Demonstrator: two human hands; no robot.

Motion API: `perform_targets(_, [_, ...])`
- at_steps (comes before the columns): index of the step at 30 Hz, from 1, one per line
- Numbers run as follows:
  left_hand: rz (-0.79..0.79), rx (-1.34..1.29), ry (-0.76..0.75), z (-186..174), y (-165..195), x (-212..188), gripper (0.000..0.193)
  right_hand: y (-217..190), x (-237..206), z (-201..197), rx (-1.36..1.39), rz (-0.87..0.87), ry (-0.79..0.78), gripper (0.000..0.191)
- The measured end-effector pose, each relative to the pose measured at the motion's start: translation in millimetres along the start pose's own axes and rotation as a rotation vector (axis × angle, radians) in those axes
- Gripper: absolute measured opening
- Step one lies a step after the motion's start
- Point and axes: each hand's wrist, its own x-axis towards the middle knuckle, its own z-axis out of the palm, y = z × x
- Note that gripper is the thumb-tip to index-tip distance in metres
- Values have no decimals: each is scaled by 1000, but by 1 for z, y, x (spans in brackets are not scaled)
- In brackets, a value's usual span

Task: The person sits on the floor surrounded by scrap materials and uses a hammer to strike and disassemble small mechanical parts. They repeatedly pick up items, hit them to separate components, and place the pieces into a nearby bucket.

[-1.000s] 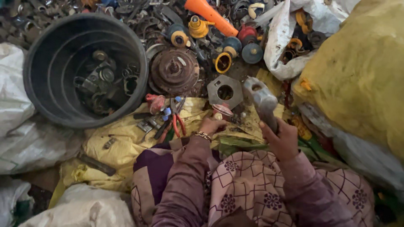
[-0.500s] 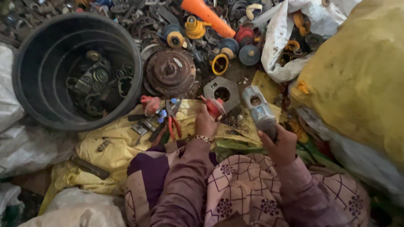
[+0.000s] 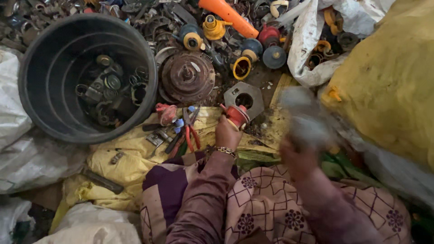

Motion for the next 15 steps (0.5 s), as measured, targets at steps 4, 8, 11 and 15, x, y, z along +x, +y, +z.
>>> perform_targets(4, [-127,-107,-89,13,-16,10,59,36,10,36,-765,620,-341,50])
perform_targets(8, [-75,-131,2,14,-38,11,89,20,2,31,-448,588,-151,53])
perform_targets(11, [-30,-138,-28,9,-49,7,101,-14,-2,8,-139,361,-21,47])
perform_targets(15, [-95,-202,-5,5,-45,3,84,-56,-8,-18,-48,144,36,43])
